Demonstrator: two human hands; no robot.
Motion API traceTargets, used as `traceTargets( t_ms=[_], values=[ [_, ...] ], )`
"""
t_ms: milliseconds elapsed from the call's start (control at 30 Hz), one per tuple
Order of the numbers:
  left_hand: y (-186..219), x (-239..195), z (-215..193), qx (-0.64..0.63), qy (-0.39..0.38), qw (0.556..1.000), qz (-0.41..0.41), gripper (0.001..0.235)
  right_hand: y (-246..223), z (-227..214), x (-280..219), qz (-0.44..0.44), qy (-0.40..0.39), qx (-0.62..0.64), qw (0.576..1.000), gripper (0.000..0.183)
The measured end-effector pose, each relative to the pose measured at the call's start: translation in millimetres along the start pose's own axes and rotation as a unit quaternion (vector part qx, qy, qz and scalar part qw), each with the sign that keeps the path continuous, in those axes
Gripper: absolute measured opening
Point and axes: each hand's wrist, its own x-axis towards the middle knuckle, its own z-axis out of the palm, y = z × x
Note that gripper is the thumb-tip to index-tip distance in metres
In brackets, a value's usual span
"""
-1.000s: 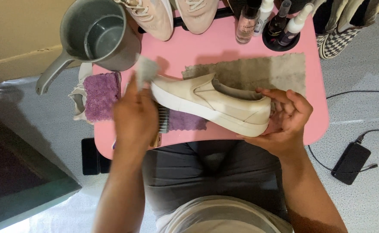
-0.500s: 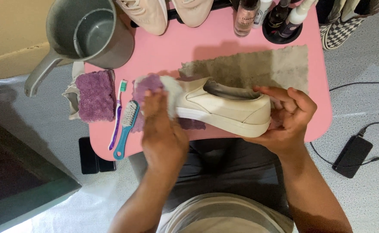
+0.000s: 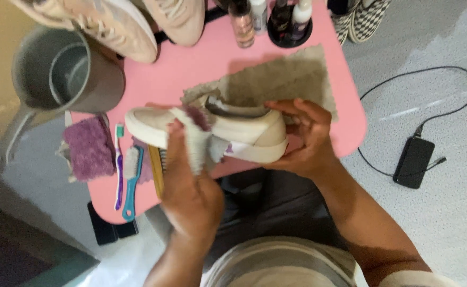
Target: The person cleans a white slip-on shoe by brushing it with a wooden brush dipped in water and wiping it with a cloth. They repeatedly dip the brush into a metal pot of water and scrub different areas of the shoe, then wipe the surface with a cloth.
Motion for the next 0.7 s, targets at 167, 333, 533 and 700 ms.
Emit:
traceTargets(
  t_ms=[167,333,533,700],
  values=[
    [11.3,-25.0,43.5,0.031,-0.122,0.99,0.06,0.062,7.9,6.4,-1.3,-0.006,0.033,0.024,0.999,0.115],
    [17.0,-25.9,19.5,-0.087,-0.188,0.972,0.109,0.064,1.4,3.5,-4.5,0.006,0.043,-0.002,0.999,0.089],
    [42.1,4.3,-37.9,-0.054,-0.138,0.916,-0.373,0.034,4.9,0.1,-6.6,-0.024,-0.018,0.039,0.999,0.126],
    [41.2,23.7,-2.9,0.081,-0.205,0.958,0.186,0.045,19.2,-0.6,-14.0,-0.003,-0.018,0.037,0.999,0.131]
  ],
)
